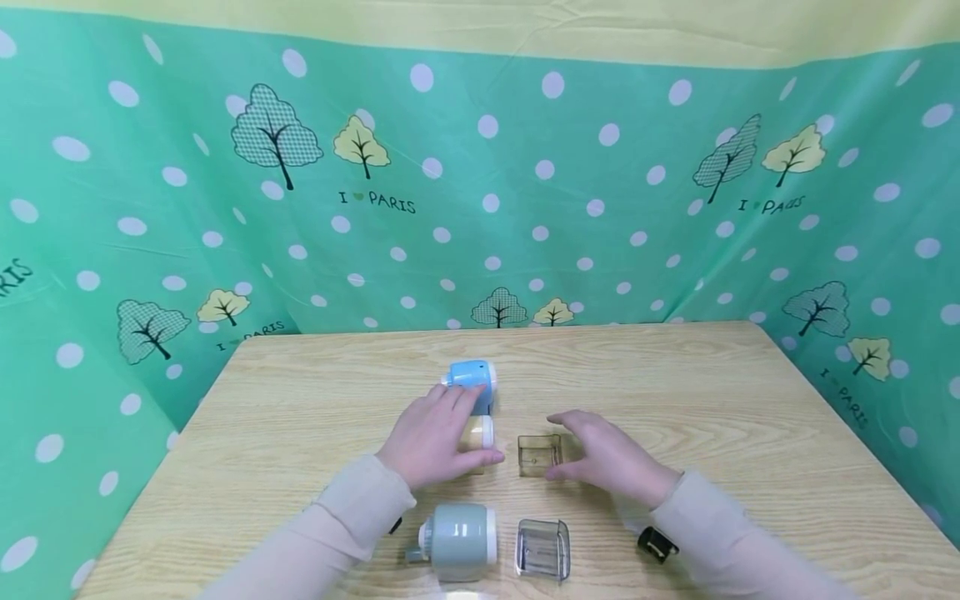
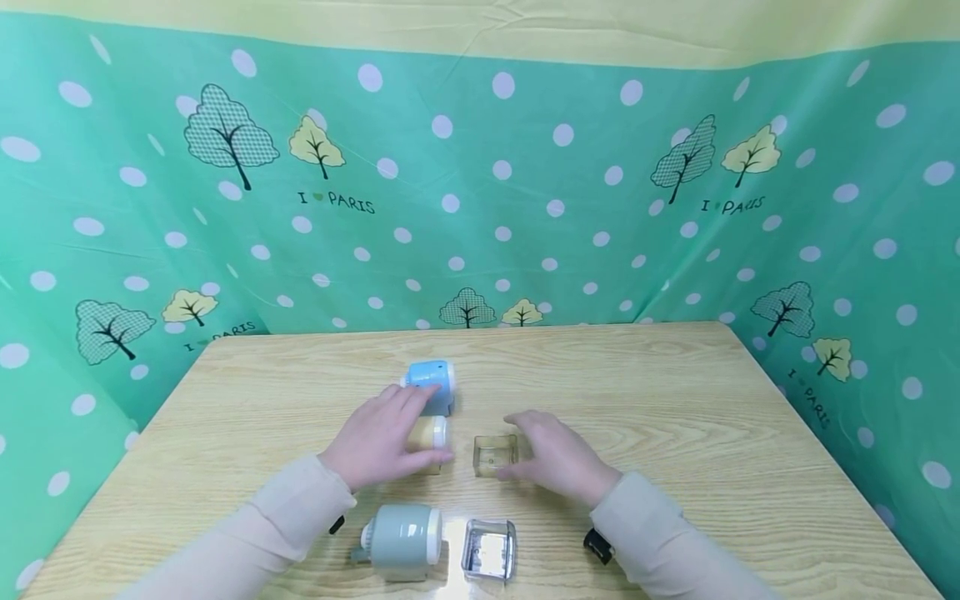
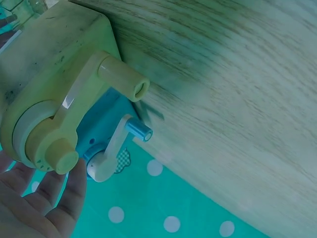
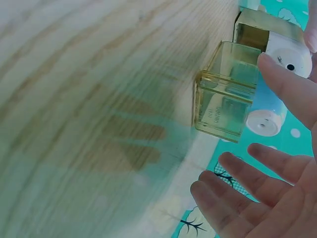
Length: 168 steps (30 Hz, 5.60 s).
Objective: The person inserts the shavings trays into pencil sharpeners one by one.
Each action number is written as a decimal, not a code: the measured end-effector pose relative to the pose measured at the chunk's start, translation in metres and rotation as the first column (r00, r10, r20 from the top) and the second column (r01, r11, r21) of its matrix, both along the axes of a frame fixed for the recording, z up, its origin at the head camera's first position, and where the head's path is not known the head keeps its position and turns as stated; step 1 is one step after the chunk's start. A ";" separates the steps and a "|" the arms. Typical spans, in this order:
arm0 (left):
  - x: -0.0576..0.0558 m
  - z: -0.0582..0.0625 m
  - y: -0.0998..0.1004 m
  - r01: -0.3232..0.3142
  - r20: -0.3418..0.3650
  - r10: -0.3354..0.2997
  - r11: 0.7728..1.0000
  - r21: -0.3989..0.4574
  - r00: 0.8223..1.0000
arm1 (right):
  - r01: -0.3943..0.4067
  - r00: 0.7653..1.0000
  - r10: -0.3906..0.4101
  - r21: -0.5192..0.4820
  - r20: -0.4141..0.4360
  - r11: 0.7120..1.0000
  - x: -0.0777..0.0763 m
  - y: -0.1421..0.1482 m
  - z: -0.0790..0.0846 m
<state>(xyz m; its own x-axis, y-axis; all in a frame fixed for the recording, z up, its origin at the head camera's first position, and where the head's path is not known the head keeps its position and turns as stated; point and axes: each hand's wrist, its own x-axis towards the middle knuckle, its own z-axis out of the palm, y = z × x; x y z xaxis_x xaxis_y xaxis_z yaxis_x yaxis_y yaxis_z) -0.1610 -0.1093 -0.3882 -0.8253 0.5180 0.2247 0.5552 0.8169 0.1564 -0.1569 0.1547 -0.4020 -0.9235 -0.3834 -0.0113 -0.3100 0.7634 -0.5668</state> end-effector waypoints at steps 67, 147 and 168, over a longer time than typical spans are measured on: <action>-0.003 -0.024 0.005 -0.017 0.065 0.015 0.999 0.033 0.998 | 0.072 0.997 -0.072 -0.039 0.021 0.997 0.005 -0.003 -0.021; -0.003 -0.022 0.007 -0.036 0.076 0.034 0.999 0.030 0.997 | -0.009 1.000 0.010 0.033 -0.028 0.999 -0.005 -0.021 -0.016; -0.003 -0.022 0.007 -0.019 0.066 0.016 0.999 0.041 0.998 | -0.025 0.999 0.026 0.027 -0.024 0.999 -0.007 -0.027 -0.017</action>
